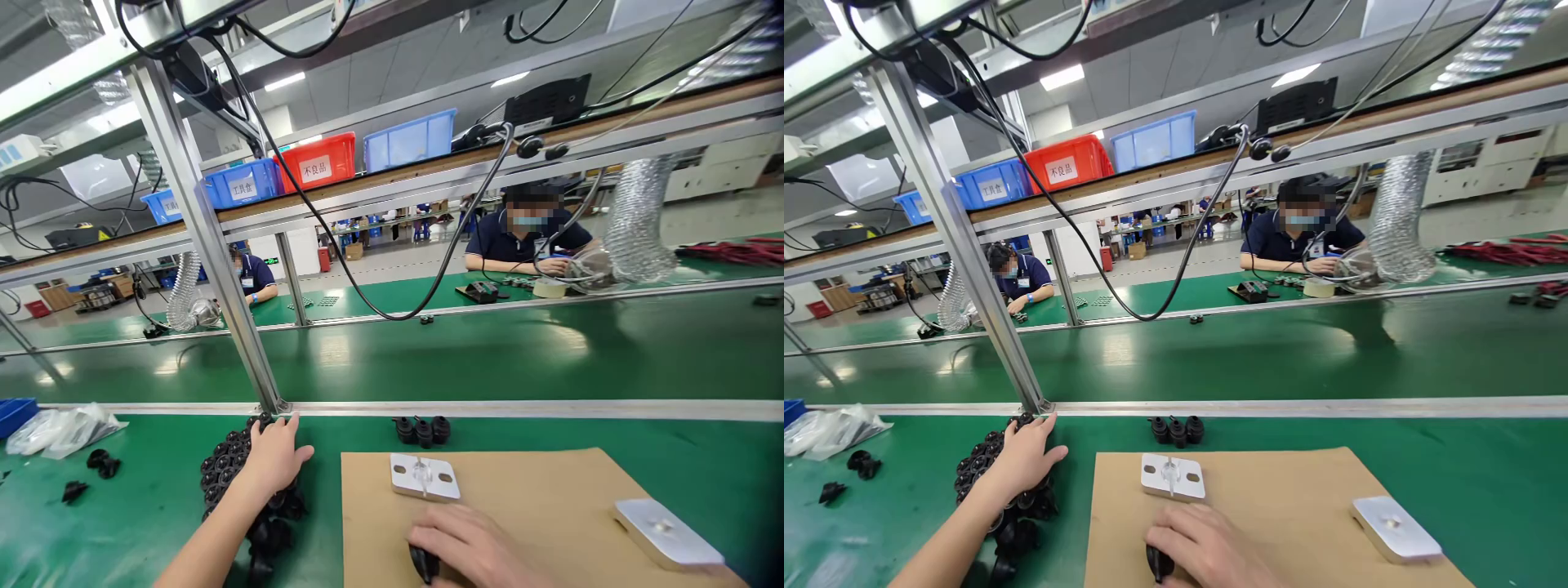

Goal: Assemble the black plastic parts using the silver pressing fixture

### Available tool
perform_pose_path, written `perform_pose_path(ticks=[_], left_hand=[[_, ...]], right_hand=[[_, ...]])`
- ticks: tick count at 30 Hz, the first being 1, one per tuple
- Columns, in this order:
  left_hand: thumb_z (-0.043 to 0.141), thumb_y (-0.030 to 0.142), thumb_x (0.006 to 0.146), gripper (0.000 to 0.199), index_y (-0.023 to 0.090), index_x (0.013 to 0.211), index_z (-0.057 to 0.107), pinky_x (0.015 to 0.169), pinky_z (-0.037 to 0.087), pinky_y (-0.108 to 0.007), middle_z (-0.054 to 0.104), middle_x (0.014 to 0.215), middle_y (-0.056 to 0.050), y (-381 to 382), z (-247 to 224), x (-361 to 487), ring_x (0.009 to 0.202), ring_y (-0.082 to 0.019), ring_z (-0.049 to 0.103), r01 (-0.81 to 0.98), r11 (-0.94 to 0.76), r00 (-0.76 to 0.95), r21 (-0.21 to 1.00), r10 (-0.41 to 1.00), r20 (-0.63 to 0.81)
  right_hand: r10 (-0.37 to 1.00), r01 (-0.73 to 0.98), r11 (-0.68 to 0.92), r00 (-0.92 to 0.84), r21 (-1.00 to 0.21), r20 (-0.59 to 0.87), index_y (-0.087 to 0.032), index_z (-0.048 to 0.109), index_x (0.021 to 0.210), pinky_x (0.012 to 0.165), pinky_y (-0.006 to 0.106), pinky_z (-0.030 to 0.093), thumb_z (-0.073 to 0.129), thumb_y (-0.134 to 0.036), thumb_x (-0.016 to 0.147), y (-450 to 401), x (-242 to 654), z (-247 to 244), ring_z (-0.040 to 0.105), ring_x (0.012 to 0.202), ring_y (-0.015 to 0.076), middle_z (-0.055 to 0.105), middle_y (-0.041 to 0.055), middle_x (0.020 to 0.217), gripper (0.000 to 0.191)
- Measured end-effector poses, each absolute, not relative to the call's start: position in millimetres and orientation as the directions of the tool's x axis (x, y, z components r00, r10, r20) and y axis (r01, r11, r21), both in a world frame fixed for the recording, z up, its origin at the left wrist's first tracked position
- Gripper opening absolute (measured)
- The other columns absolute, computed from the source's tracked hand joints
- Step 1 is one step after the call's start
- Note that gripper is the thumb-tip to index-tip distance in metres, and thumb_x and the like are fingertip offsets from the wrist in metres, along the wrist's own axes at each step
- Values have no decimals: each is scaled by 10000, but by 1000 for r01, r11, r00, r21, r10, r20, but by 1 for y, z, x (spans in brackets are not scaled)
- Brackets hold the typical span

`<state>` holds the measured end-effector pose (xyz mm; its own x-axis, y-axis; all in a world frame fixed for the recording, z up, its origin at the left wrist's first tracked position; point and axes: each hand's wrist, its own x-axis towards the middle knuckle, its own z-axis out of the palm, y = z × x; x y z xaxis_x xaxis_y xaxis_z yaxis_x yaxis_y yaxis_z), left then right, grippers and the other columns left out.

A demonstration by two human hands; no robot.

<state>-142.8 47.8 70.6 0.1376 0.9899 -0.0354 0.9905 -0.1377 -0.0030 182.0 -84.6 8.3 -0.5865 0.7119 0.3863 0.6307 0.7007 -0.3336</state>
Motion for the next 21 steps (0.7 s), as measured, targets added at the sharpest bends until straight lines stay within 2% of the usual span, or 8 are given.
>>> perform_pose_path(ticks=[3,5,8,11,14,17,19,21], left_hand=[[648,283,992,635,151,1593,493,1277,232,-688,611,1552,-222,48,71,-140,1451,-399,558,989,-145,145,-13,989,22],[667,242,971,582,156,1537,556,1272,224,-686,654,1502,-218,50,70,-141,1433,-397,571,989,-149,149,-18,988,38],[709,198,930,413,162,1341,701,1251,257,-665,760,1326,-206,54,64,-143,1335,-394,648,986,-164,165,-11,986,35],[727,144,889,275,159,1162,756,1231,279,-648,797,1214,-184,59,58,-144,1263,-392,688,982,-188,187,9,981,50],[731,100,857,210,158,1059,745,1210,303,-647,801,1143,-165,60,59,-143,1213,-394,704,976,-213,209,47,975,72],[736,94,848,201,168,1032,708,1183,354,-620,774,1142,-152,50,71,-136,1187,-388,699,960,-263,252,100,962,108],[736,139,873,198,198,1052,673,1118,456,-509,752,1183,-119,35,78,-125,1159,-338,701,931,-333,315,152,940,127],[732,160,877,196,228,1038,643,1021,524,-380,738,1212,-73,13,79,-108,1122,-271,702,852,-433,409,295,901,142]], right_hand=[[731,634,682,-573,-366,370,-226,727,1206,911,394,632,896,-124,805,-83,183,7,755,1031,315,776,105,1156,447],[758,638,653,-544,-408,361,-231,730,1195,896,399,623,902,-170,825,-83,182,5,745,1017,319,773,103,1138,412],[810,617,584,-481,-527,335,-244,738,1154,880,398,599,888,-200,849,-82,181,1,726,957,301,764,69,1042,343],[868,542,481,-405,-689,287,-281,739,1190,784,365,569,781,-229,924,-78,181,-4,687,856,262,722,38,955,274],[919,417,357,-315,-836,236,-332,718,1300,804,367,563,656,-306,997,-75,183,-10,682,931,268,717,57,1080,310],[956,264,250,-223,-932,193,-339,680,1402,1003,433,548,607,-473,1046,-74,183,-15,659,1158,306,675,94,1348,387],[970,144,177,-191,-974,148,-314,657,1435,1060,456,528,607,-581,1041,-72,182,-17,635,1232,321,642,114,1424,478],[978,21,112,-181,-993,106,-275,659,1411,1032,449,544,660,-647,998,-69,180,-19,647,1206,322,660,130,1380,556]])
